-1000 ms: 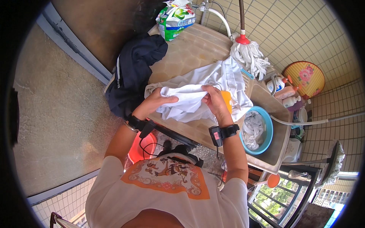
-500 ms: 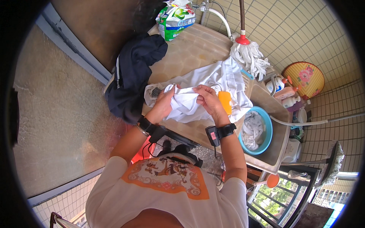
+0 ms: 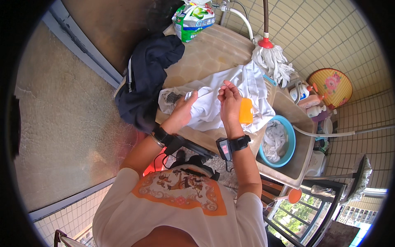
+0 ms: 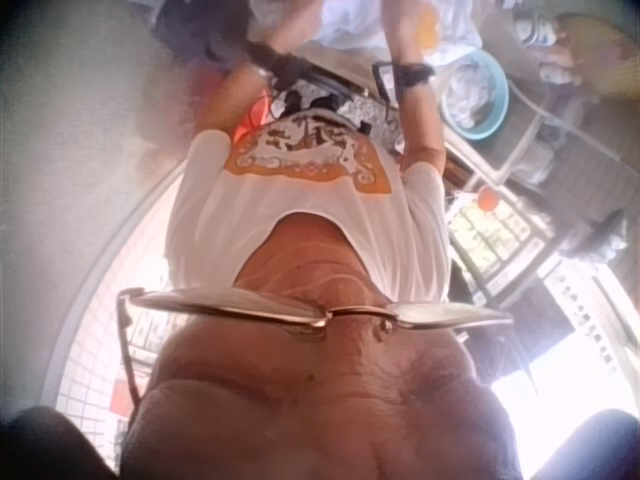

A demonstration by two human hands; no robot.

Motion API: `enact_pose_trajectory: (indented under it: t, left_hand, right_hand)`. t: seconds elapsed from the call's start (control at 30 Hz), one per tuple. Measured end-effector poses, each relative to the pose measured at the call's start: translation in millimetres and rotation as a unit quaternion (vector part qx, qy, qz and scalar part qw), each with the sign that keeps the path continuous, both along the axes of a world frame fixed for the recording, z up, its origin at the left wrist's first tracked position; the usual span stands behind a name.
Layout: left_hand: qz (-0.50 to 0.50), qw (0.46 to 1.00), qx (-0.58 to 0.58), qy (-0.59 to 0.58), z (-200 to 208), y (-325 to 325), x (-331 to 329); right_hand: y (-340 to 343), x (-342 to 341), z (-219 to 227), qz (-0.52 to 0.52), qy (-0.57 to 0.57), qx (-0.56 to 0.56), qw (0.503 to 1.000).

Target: The person washes a white shirt by hand at a sink, using a bar of soap to rub and scrub various sections of the fabric before spreading it out on the counter to check it.

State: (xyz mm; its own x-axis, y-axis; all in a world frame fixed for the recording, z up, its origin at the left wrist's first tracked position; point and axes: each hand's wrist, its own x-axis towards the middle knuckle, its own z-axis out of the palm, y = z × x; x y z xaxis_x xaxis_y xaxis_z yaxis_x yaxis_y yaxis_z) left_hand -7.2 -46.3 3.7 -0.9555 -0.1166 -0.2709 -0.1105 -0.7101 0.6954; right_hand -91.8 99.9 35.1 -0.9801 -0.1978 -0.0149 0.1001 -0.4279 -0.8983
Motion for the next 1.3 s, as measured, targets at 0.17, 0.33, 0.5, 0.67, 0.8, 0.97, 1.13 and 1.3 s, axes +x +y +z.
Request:
enact_pose_trajectory:
  t: [0.17,0.33,0.5,0.67,0.8,0.97,1.13,1.3]
  left_hand:
    - [-0.01,0.986,0.166,0.027,9,5,-4]
    - [0.005,0.983,0.184,0.02,24,11,8]
    - [-0.034,0.971,0.239,-0.001,12,7,12]
    - [-0.009,0.981,0.192,0.03,14,-17,7]
    - [0.019,0.976,0.215,-0.007,9,-5,4]
    - [-0.036,0.977,0.21,0.0,17,4,17]
    - [-0.024,0.987,0.153,0.04,16,7,20]
    - [0.022,0.981,0.191,0.007,3,-6,10]
  right_hand:
    - [-55,63,-10,-0.015,0.414,0.322,0.852]
    - [-51,41,-14,0.051,0.343,0.434,0.831]
    - [-60,33,-23,0.014,0.311,0.494,0.811]
    - [-76,78,-19,0.048,0.355,0.433,0.827]
    - [-71,50,-23,0.052,0.338,0.444,0.828]
    - [-61,14,-36,-0.001,0.276,0.492,0.826]
    - [-67,11,-50,-0.065,0.287,0.553,0.78]
    - [-82,44,-40,-0.07,0.337,0.505,0.792]
